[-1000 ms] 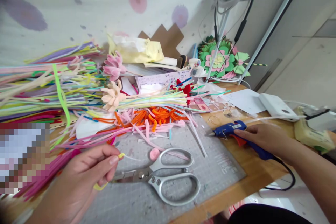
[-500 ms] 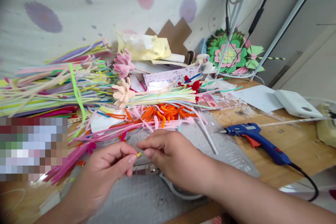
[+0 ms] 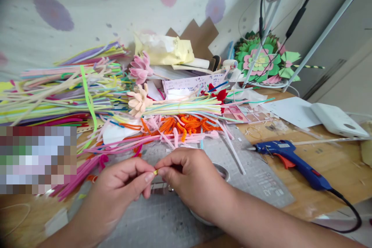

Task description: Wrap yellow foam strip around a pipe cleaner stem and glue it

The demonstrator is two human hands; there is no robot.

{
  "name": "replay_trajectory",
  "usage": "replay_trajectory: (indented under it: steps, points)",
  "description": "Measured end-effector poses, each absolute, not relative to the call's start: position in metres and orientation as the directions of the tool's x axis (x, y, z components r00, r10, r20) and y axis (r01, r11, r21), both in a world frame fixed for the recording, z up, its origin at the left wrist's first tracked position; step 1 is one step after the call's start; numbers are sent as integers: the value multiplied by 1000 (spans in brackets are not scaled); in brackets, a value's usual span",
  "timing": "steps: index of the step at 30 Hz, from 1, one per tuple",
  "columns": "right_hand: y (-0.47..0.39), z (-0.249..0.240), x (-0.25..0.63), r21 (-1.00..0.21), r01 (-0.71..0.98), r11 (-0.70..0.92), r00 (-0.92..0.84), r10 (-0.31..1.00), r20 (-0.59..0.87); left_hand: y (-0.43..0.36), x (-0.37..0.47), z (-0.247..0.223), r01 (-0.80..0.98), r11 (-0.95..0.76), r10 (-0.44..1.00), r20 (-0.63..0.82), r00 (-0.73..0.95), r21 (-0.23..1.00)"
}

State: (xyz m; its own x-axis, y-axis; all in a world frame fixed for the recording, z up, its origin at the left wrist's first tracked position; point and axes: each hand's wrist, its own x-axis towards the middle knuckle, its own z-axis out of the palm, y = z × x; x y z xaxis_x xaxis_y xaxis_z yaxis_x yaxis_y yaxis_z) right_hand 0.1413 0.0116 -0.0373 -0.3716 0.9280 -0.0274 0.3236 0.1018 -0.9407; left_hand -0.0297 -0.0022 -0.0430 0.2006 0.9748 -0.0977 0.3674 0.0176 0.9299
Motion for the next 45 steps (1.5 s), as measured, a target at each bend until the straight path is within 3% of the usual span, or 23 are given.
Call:
replay_trajectory:
  steps: [15,31,39,45]
  points:
    - [11,-39,142,-987,140,-84,-413,901,-135,-3,-32,-45,333,12,975,-85,206,943]
    - [11,-41,140,-955,-65,-290,-403,883,-241,-5,-30,-43,252,37,968,-97,232,967]
    - [15,-46,149,-931,-212,-298,-444,878,-180,-3,-34,-53,151,79,963,-115,245,985]
    - [15,-43,150,-956,-153,-251,-415,894,-168,-4,-36,-55,119,104,958,-132,253,987]
